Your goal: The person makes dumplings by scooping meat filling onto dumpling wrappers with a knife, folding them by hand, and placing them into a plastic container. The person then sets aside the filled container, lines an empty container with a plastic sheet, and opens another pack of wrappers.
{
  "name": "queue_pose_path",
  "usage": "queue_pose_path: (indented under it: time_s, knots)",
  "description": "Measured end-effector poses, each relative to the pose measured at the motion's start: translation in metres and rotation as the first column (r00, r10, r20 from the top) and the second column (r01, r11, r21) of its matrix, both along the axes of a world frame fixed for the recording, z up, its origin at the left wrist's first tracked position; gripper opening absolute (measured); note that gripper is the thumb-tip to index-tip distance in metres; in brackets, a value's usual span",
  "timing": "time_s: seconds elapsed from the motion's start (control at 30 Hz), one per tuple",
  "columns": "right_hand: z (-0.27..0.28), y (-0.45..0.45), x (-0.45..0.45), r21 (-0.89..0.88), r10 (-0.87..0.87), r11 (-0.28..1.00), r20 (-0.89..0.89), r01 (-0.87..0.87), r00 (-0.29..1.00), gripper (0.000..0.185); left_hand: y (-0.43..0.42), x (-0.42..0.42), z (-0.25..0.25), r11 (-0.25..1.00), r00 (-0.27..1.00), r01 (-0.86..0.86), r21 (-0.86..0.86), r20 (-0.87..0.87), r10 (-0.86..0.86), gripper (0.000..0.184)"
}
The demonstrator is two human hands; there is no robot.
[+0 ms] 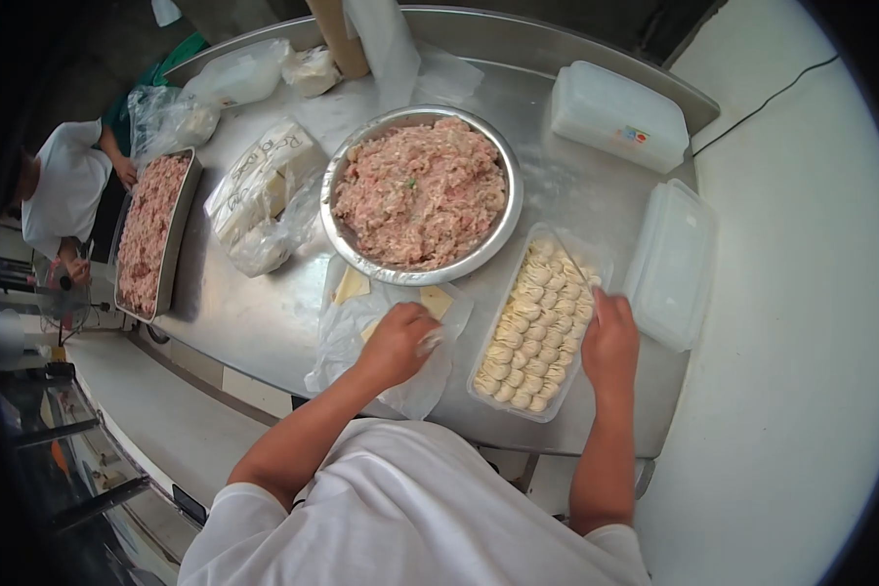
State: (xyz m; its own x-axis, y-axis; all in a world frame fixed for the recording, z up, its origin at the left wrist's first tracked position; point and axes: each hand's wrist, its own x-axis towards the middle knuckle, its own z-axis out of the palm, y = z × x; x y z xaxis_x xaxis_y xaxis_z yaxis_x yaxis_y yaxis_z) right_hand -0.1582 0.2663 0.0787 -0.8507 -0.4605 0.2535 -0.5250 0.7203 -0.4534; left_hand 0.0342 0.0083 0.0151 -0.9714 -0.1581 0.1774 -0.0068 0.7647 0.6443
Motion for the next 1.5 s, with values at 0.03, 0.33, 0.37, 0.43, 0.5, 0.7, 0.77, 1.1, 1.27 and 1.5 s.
queue_pose_path:
  time_s: [0.03, 0.33, 0.37, 0.43, 0.5, 0.7, 0.77, 1.1, 1.27, 1.5]
  knots:
    - [0.01, -0.014, -0.01, 0.121, 0.062, 0.991, -0.052, -0.056, 0.997, 0.036, -0.004, 0.018, -0.005, 1.0, 1.0, -0.012, 0.001, -0.003, 0.012, 0.031]
    - [0.02, -0.127, -0.076, 0.632, 0.516, 0.723, -0.223, -0.28, 0.827, 0.01, -0.011, 0.05, -0.04, 0.982, 0.979, -0.19, -0.012, 0.075, 0.19, 0.029]
    - [-0.018, -0.119, -0.09, 0.01, 0.587, 0.809, 0.013, -0.587, 0.809, 0.009, -0.009, 0.05, -0.034, 0.983, 0.98, -0.183, -0.024, 0.072, 0.184, 0.027]
    - [-0.014, -0.117, -0.077, -0.636, 0.742, 0.585, 0.168, -0.503, 0.65, 0.009, -0.008, 0.052, -0.033, 0.982, 0.979, -0.188, -0.027, 0.069, 0.189, 0.024]
    - [0.058, -0.131, -0.027, 0.672, 0.613, 0.653, -0.201, -0.348, 0.764, 0.014, -0.011, 0.051, -0.038, 0.982, 0.981, -0.187, -0.01, 0.042, 0.187, 0.025]
    - [0.078, -0.132, -0.02, 0.653, 0.619, 0.569, 0.06, -0.5, 0.783, 0.016, -0.025, 0.053, -0.049, 0.779, 0.921, -0.384, 0.495, 0.149, 0.359, 0.015]
    - [0.076, -0.129, -0.027, 0.567, 0.565, 0.64, 0.111, -0.519, 0.818, 0.015, -0.039, 0.057, -0.061, 0.399, 0.87, -0.389, 0.83, 0.188, 0.456, 0.014]
    - [0.022, -0.089, -0.008, -0.308, 0.367, 0.915, 0.357, -0.262, 0.859, 0.018, -0.047, 0.02, 0.041, -0.443, 0.785, -0.094, 0.892, 0.34, 0.518, 0.039]
    - [0.025, -0.1, 0.041, -0.444, 0.462, 0.847, 0.345, -0.292, 0.817, 0.02, -0.036, -0.01, 0.071, -0.55, 0.877, -0.01, 0.835, 0.272, 0.396, 0.04]
    - [0.018, -0.095, 0.045, -0.222, 0.548, 0.823, 0.073, -0.522, 0.833, 0.028, -0.048, -0.01, 0.061, -0.51, 0.853, 0.023, 0.86, 0.249, 0.459, 0.041]
